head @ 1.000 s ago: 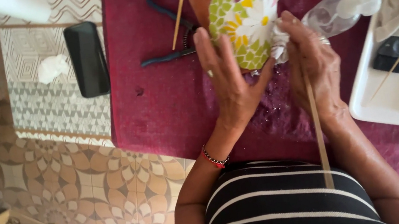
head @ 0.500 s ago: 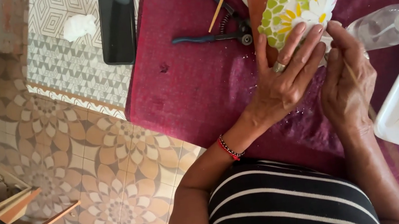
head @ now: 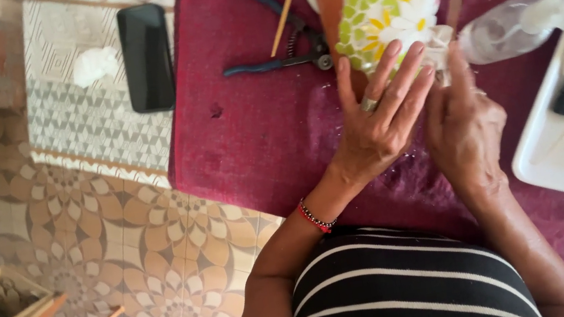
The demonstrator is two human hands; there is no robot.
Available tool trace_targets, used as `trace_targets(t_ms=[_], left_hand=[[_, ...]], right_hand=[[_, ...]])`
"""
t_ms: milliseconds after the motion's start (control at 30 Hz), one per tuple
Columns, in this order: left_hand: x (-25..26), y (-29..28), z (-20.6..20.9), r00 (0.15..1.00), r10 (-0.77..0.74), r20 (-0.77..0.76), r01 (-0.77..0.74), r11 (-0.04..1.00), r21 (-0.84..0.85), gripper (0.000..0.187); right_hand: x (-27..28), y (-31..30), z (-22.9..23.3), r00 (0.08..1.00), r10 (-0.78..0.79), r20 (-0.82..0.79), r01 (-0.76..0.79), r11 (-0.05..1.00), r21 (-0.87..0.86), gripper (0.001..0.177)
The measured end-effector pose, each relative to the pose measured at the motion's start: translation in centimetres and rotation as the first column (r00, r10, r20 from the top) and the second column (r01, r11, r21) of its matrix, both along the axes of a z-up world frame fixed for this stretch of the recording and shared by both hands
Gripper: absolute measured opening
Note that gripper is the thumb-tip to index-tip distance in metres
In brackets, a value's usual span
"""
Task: Refining the grout and surface of a mosaic-decorated terracotta pot using a stick and cloth
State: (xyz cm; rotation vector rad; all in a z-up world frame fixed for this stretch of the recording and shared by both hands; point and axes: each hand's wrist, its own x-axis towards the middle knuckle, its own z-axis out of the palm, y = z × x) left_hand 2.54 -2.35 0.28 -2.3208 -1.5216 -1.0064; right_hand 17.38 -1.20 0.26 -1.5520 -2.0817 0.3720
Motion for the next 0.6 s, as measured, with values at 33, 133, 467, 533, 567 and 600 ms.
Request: trace_targets(t_ms=[33, 133, 467, 533, 567, 600], left_hand=[[0.2, 0.0, 0.3, 0.998, -0.034, 0.049, 0.032, 0.999, 0.03, 0.025], [2.8, 1.5, -0.1, 0.962, -0.125, 0.242, 0.024, 0.923, 0.383, 0.026], [11.5, -0.6, -0.5, 0.942, -0.276, 0.192, 0.336, 0.795, -0.506, 0.06], [13.1, 0.9, -0.6, 0.92, -0.182, 0.346, 0.389, 0.513, -0.765, 0.079], [13.7, 1.1, -1.7, 0.918, -0.197, 0.346, 0.397, 0.506, -0.766, 0.079], [14.1, 1.4, -2.9, 0.9, -0.18, 0.396, 0.429, 0.522, -0.737, 0.074]], right_hand=[[0.0, 0.1, 0.3, 0.996, -0.015, 0.093, 0.024, 0.996, -0.088, 0.049], [3.0, -0.7, -10.3, 0.882, -0.029, 0.47, -0.091, 0.969, 0.23, 0.037], [13.3, -2.9, 3.8, 0.551, -0.495, 0.672, 0.343, 0.868, 0.358, 0.024], [17.4, -3.8, 2.3, 0.752, -0.462, 0.47, 0.503, 0.863, 0.042, 0.046], [18.1, -4.2, 2.5, 0.745, -0.473, 0.47, 0.517, 0.855, 0.041, 0.046], [18.8, -4.4, 2.7, 0.799, -0.475, 0.37, 0.553, 0.821, -0.142, 0.046]])
